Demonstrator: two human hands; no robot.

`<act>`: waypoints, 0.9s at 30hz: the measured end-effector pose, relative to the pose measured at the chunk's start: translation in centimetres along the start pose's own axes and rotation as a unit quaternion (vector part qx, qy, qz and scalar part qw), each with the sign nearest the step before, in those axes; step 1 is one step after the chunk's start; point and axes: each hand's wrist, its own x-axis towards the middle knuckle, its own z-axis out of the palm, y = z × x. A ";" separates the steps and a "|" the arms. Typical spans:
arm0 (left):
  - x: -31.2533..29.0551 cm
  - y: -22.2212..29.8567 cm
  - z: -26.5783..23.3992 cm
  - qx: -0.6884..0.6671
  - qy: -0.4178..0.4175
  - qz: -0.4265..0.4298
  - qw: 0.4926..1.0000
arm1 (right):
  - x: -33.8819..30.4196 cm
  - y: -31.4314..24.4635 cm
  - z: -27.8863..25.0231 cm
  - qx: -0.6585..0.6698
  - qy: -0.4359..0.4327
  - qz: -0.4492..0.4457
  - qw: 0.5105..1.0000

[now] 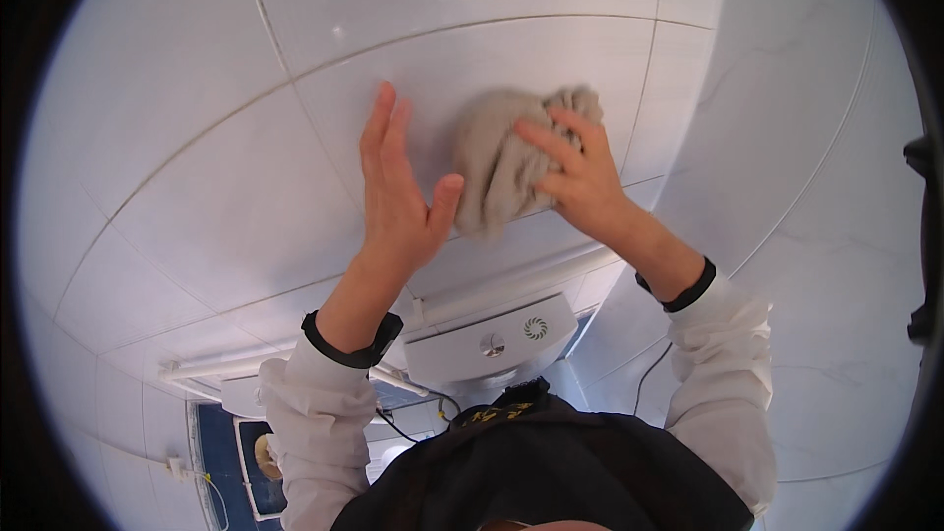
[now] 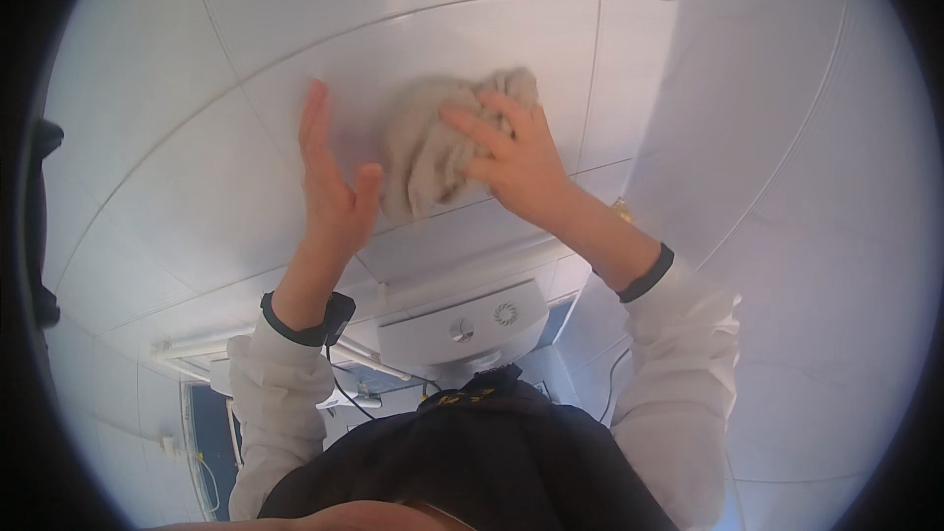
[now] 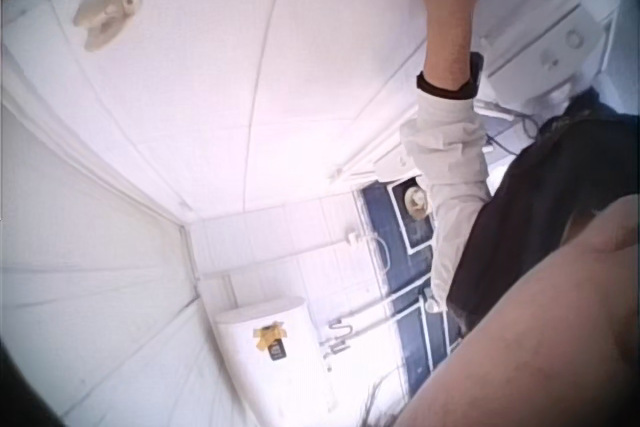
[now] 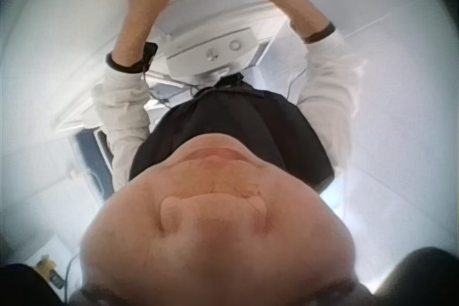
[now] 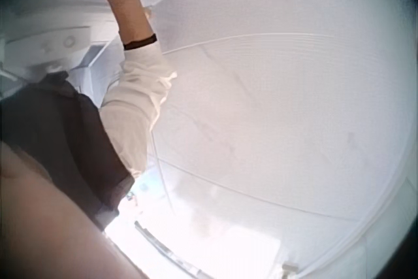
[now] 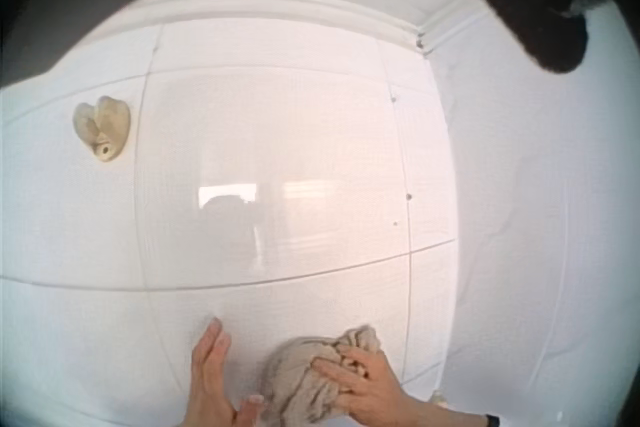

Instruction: The person wipes the white tiled ceiling and overhead fixtures with a cloth, moving methodically across tiles and around pipes and vents. The camera is head-mounted and looks upward, showing the hands and cloth in continuous contact with the ceiling surfaces.

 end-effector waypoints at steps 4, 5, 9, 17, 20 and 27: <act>0.3 0.4 0.8 0.012 -0.050 0.010 0.999 | 0.7 2.2 -2.5 0.007 0.043 0.035 0.998; 0.6 0.6 1.0 0.005 -0.053 0.018 0.998 | 2.2 3.3 -3.4 -0.029 0.069 0.045 0.996; 2.3 1.4 2.6 -0.023 -0.057 0.020 0.998 | 10.2 8.7 -6.6 -0.184 0.151 0.149 0.960; 3.9 2.3 4.2 -0.043 -0.049 0.021 0.998 | 5.5 7.2 -5.9 -0.141 0.169 0.339 0.915; 4.0 2.3 4.4 -0.015 -0.052 0.030 0.998 | 0.0 4.7 -4.7 -0.121 0.149 0.373 0.908; 5.5 3.0 5.5 -0.014 -0.074 0.051 0.996 | -2.8 7.5 -4.7 -0.040 0.182 0.315 0.930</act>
